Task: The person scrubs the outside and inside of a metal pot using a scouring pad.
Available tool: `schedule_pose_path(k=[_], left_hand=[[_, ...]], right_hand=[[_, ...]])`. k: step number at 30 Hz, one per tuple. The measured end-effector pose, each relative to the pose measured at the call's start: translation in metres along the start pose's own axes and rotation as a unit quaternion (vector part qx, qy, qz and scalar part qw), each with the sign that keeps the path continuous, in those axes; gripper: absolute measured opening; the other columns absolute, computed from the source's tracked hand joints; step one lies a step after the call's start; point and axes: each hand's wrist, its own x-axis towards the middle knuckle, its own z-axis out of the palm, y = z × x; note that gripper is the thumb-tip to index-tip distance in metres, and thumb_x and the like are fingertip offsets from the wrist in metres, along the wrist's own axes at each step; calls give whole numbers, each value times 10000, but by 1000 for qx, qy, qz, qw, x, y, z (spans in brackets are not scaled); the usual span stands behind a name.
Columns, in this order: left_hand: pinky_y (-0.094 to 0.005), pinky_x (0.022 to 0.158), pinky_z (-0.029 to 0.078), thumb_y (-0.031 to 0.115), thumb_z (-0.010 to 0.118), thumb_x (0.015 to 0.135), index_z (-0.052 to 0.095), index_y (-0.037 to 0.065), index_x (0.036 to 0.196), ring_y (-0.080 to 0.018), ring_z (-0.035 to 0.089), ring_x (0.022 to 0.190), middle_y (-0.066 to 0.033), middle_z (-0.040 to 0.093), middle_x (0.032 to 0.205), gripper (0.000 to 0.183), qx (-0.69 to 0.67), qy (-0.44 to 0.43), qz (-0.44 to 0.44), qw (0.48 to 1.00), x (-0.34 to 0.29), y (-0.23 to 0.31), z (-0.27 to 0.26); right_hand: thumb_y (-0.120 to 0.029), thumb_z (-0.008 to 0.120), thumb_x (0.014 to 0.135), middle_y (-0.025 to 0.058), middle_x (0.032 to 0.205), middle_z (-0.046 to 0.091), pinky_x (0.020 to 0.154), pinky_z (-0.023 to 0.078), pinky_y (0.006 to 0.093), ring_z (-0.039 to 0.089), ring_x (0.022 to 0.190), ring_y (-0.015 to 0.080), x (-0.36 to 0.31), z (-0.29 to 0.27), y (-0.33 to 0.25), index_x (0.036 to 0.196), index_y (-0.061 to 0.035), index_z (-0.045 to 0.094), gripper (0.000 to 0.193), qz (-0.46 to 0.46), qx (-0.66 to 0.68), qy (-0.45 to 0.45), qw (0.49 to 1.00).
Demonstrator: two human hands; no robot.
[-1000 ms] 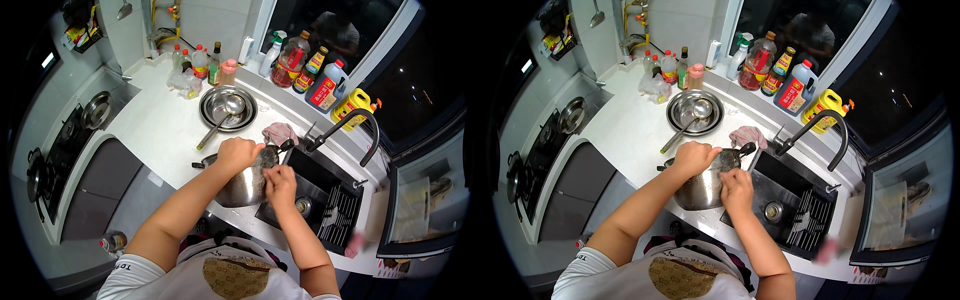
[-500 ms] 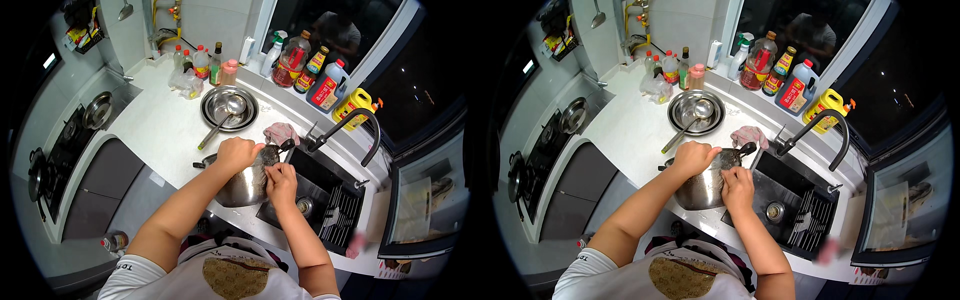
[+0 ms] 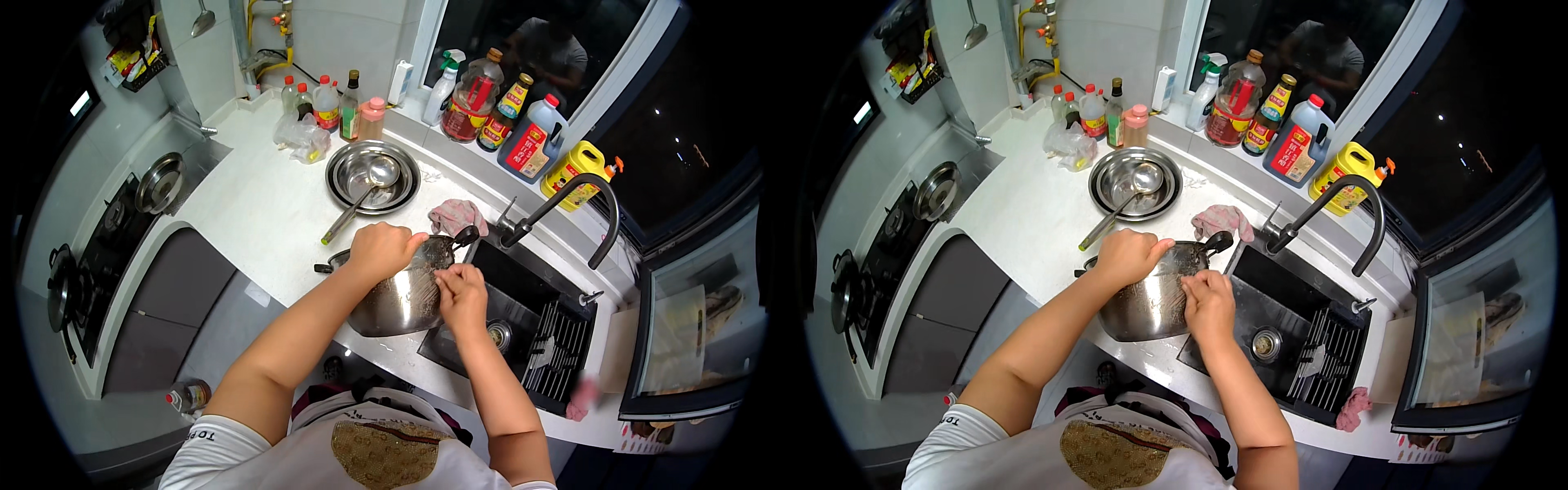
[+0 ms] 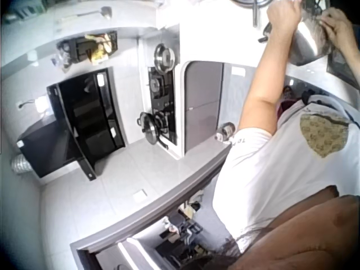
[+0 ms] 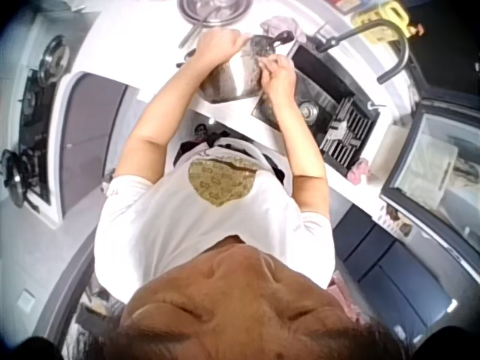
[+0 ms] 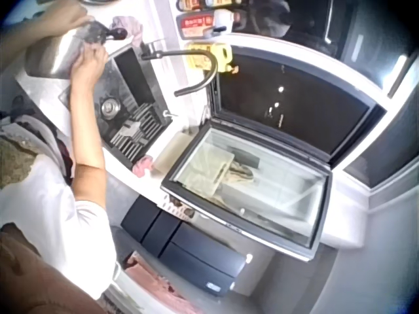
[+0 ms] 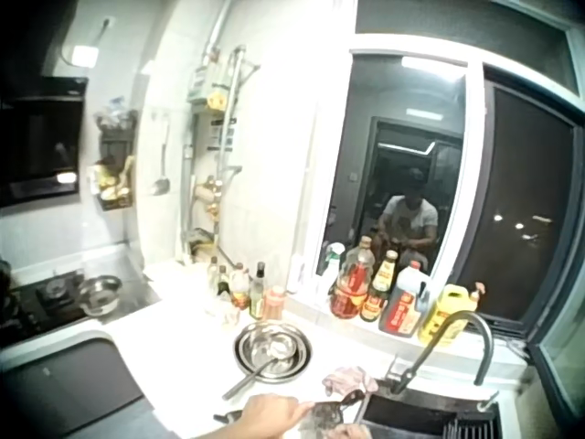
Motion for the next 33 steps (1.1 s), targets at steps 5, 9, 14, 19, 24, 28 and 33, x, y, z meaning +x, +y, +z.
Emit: schedule_pose_path(k=[5,9,14,19,24,28,33], left_hand=[[-440,509,498,512,474,918,709,82,695,-339,640,567,-149,630,598,538,7,5,2,1000,-4,-6,0],[-444,517,500,519,472,916,708,82,692,-345,641,574,-154,633,608,545,2,1,0,1000,-1,-4,0],[-453,542,485,514,489,914,688,76,661,-355,624,585,-154,616,590,544,-18,-1,-9,1000,-6,-10,4],[-454,543,462,505,523,900,671,75,640,-362,599,575,-149,603,582,525,-51,21,-4,998,-10,-17,-1],[-464,543,455,481,543,899,650,60,615,-372,588,568,-163,600,588,519,-40,20,2,999,-10,-11,-6],[-465,533,454,484,551,898,649,61,613,-382,586,564,-173,591,580,520,-36,10,-16,999,-12,-20,0],[-462,514,426,460,557,904,607,24,589,-387,561,538,-180,573,564,540,-49,15,-6,999,-9,-13,3]], right_hand=[[26,668,660,98,904,606,746,484,397,563,848,306,-32,1,-41,870,-87,719,244,-153,19,-51,987],[-23,662,768,106,967,610,793,481,386,568,869,312,6,7,-4,935,-64,720,182,5,28,-1,1000],[-4,633,763,150,1075,601,878,472,429,563,1031,358,-49,5,-8,1045,-50,681,289,-115,16,24,993],[32,566,745,153,1077,619,912,476,450,585,1031,365,-55,15,-1,1077,-39,670,354,-191,67,43,978],[90,498,782,133,1155,625,944,469,395,584,1108,329,-52,34,38,1062,-61,681,367,94,101,107,985],[79,515,760,130,1154,617,977,460,398,564,1134,341,-57,18,-11,1032,-71,695,359,-107,117,49,986],[14,481,921,184,1235,609,969,441,298,597,1135,270,-71,43,46,1151,-3,645,284,220,251,158,929]])
